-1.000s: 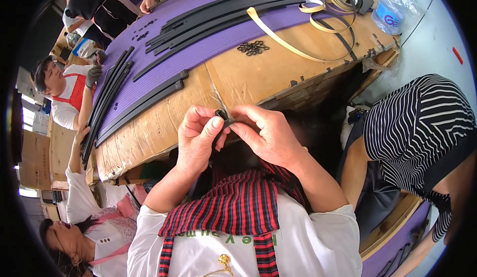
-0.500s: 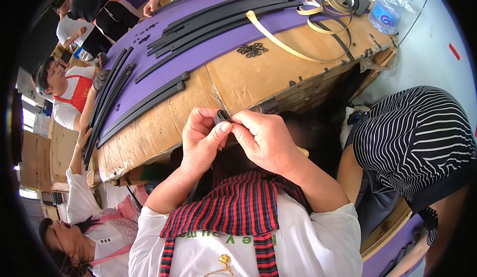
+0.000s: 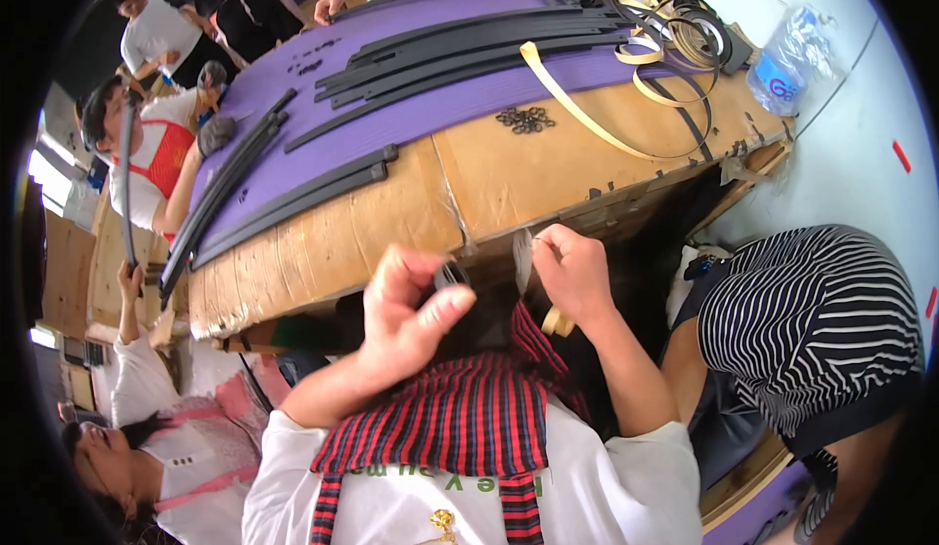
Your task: Assemble plastic connectors and straps onto metal rods at a workshop table.
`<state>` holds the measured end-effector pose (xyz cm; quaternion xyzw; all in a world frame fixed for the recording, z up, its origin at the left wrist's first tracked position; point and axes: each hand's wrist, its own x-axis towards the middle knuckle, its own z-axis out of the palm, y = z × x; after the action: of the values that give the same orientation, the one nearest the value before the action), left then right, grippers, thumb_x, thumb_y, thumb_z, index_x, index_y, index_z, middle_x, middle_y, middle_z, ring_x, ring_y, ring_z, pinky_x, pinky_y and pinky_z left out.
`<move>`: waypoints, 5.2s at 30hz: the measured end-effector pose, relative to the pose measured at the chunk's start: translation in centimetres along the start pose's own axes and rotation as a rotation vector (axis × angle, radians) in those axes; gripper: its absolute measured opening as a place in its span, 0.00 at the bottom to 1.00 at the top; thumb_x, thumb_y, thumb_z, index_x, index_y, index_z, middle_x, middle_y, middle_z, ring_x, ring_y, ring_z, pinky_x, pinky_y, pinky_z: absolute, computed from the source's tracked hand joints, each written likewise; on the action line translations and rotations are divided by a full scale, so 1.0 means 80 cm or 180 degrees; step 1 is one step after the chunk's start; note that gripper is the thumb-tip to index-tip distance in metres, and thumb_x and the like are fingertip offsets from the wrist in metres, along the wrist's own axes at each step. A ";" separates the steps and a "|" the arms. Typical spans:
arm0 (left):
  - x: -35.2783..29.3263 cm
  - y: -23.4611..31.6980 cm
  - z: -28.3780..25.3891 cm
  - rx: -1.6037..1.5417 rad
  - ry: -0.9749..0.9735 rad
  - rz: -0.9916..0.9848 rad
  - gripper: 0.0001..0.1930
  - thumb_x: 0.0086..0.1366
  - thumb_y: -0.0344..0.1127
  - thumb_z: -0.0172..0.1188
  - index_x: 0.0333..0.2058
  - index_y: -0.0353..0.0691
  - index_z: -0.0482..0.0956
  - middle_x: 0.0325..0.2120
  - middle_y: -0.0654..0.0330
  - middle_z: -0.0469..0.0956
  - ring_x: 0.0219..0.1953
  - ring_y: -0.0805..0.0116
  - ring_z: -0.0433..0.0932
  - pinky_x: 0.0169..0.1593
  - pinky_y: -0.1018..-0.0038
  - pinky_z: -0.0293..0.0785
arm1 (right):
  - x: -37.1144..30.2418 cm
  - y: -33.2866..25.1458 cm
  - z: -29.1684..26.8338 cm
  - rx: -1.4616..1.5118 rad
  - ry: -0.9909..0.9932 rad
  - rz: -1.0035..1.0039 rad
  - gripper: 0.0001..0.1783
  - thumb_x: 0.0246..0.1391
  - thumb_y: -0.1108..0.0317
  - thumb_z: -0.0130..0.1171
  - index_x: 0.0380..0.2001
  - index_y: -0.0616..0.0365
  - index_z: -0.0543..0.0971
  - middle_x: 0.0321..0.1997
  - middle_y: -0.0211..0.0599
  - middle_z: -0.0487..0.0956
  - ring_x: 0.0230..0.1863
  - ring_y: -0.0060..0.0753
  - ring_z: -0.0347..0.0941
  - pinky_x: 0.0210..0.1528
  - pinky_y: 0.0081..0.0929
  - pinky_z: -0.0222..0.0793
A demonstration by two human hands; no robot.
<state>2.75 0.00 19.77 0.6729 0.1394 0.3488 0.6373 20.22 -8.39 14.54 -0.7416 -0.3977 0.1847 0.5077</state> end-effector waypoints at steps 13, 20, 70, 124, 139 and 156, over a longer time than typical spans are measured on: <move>0.004 -0.007 -0.002 0.0383 -0.0004 -0.0046 0.16 0.51 0.27 0.62 0.35 0.37 0.64 0.24 0.60 0.75 0.28 0.81 0.72 0.32 0.80 0.71 | -0.022 -0.075 -0.016 0.2243 -0.1072 -0.1296 0.30 0.43 0.82 0.59 0.51 0.63 0.64 0.43 0.38 0.73 0.40 0.22 0.68 0.40 0.18 0.67; -0.001 0.002 -0.007 0.0566 -0.0303 -0.0371 0.41 0.49 0.25 0.61 0.59 0.41 0.48 0.24 0.55 0.77 0.27 0.71 0.76 0.34 0.76 0.70 | -0.024 -0.093 0.001 0.1687 -0.1067 -0.1270 0.29 0.40 0.76 0.65 0.49 0.60 0.67 0.39 0.34 0.77 0.34 0.18 0.72 0.35 0.16 0.69; -0.015 0.018 -0.039 -0.0302 -0.0257 0.0086 0.35 0.50 0.19 0.55 0.57 0.36 0.51 0.32 0.55 0.76 0.36 0.73 0.73 0.43 0.76 0.68 | 0.010 -0.116 0.014 0.1935 -0.2279 -0.1341 0.25 0.42 0.80 0.62 0.45 0.64 0.66 0.41 0.39 0.74 0.42 0.26 0.69 0.45 0.23 0.65; 0.022 0.015 -0.035 -0.0971 -0.0605 -0.1985 0.28 0.58 0.63 0.46 0.22 0.40 0.73 0.13 0.69 0.63 0.17 0.80 0.57 0.21 0.83 0.53 | 0.002 -0.077 0.025 0.2547 -0.1224 -0.0717 0.25 0.41 0.81 0.62 0.45 0.64 0.67 0.37 0.41 0.75 0.34 0.24 0.72 0.37 0.20 0.71; 0.025 0.020 -0.037 -0.1097 -0.0609 -0.2158 0.26 0.61 0.60 0.45 0.23 0.41 0.73 0.13 0.68 0.63 0.17 0.79 0.58 0.21 0.83 0.54 | 0.003 -0.073 0.030 0.2598 -0.1164 -0.0753 0.27 0.39 0.83 0.62 0.46 0.64 0.67 0.35 0.43 0.76 0.32 0.29 0.75 0.35 0.22 0.73; 0.032 0.012 -0.037 -0.1077 -0.0747 -0.1874 0.23 0.61 0.57 0.47 0.26 0.41 0.74 0.15 0.66 0.67 0.18 0.79 0.61 0.22 0.83 0.57 | 0.008 -0.077 0.023 0.2548 -0.1120 -0.0773 0.25 0.40 0.83 0.62 0.44 0.63 0.68 0.36 0.35 0.75 0.33 0.19 0.69 0.34 0.15 0.67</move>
<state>2.41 3.70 21.29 0.5243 0.1935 0.0888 0.8245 16.92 -5.74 19.41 -0.3922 -0.4593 0.3862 0.6972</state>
